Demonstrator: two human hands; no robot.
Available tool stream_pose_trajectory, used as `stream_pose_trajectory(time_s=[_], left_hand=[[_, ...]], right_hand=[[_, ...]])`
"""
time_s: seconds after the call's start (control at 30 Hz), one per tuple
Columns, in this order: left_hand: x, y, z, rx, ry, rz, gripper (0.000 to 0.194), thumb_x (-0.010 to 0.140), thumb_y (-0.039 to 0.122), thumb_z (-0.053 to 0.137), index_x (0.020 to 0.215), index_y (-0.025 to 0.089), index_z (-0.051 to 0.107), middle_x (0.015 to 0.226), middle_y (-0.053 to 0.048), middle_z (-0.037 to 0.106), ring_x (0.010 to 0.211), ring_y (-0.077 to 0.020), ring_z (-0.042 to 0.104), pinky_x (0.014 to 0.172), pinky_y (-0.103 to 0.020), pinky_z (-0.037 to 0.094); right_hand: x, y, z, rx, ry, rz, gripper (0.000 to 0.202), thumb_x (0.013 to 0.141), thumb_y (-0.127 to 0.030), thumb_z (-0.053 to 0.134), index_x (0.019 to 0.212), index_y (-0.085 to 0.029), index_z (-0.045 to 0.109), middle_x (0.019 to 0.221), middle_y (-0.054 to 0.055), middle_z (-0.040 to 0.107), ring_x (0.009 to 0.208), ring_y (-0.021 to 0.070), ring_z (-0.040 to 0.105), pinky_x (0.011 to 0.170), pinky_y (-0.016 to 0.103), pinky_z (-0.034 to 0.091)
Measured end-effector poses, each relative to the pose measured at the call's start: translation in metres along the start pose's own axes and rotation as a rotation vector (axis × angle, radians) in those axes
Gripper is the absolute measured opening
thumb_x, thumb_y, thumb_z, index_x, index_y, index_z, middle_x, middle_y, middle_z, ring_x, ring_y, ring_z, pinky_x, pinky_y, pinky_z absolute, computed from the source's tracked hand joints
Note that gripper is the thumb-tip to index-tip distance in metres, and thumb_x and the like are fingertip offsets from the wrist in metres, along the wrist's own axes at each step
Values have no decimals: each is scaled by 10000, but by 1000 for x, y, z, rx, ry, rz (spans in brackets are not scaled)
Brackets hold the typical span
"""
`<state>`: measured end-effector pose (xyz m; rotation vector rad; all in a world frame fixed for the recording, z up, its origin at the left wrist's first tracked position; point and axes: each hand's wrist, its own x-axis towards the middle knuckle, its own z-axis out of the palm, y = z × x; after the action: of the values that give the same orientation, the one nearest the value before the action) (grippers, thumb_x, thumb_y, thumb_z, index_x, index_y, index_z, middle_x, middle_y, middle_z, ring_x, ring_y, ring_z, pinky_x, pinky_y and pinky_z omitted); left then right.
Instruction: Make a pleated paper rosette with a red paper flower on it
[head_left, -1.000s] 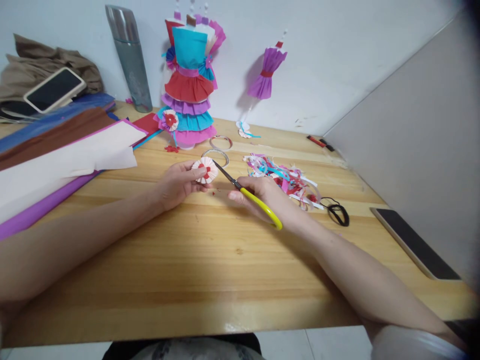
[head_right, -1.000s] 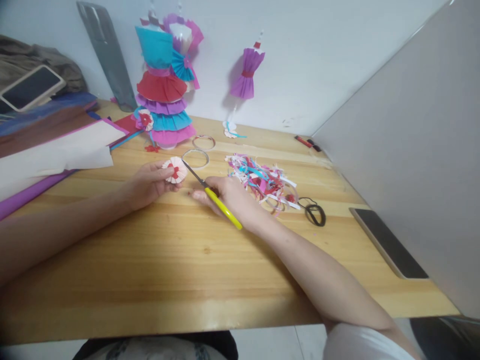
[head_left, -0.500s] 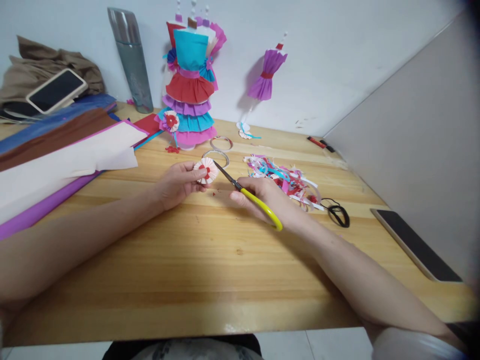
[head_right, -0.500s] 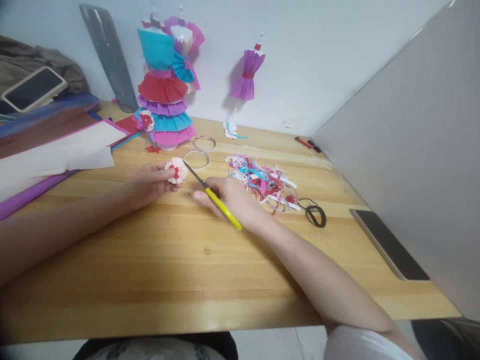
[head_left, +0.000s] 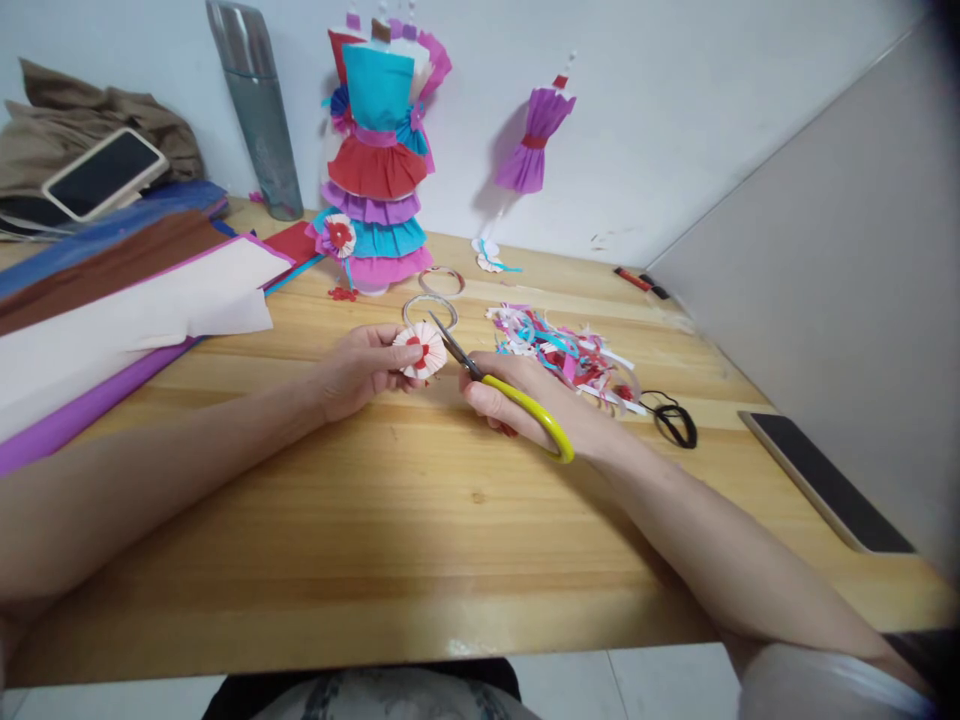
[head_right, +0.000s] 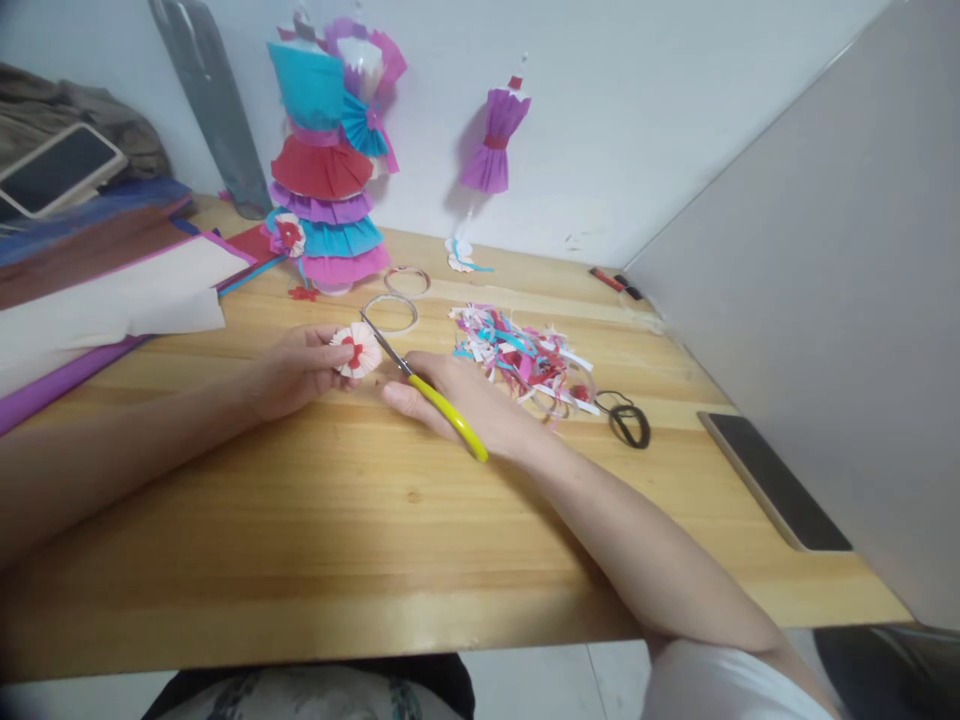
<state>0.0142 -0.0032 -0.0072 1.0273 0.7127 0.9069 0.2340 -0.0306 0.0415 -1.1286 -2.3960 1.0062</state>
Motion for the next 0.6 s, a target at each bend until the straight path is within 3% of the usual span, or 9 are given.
stream_pose_trajectory(time_s=[0.6], left_hand=[[0,4,3,35,-3,-1,279,591,323,833,723,126,686,662,-27,650,570,-93,539,511,-202,411]], right_hand=[[2,0,1,-72,10,14,483,900,-633,420,735,-181,458,655,0,470,592,125,414,557,272,290]])
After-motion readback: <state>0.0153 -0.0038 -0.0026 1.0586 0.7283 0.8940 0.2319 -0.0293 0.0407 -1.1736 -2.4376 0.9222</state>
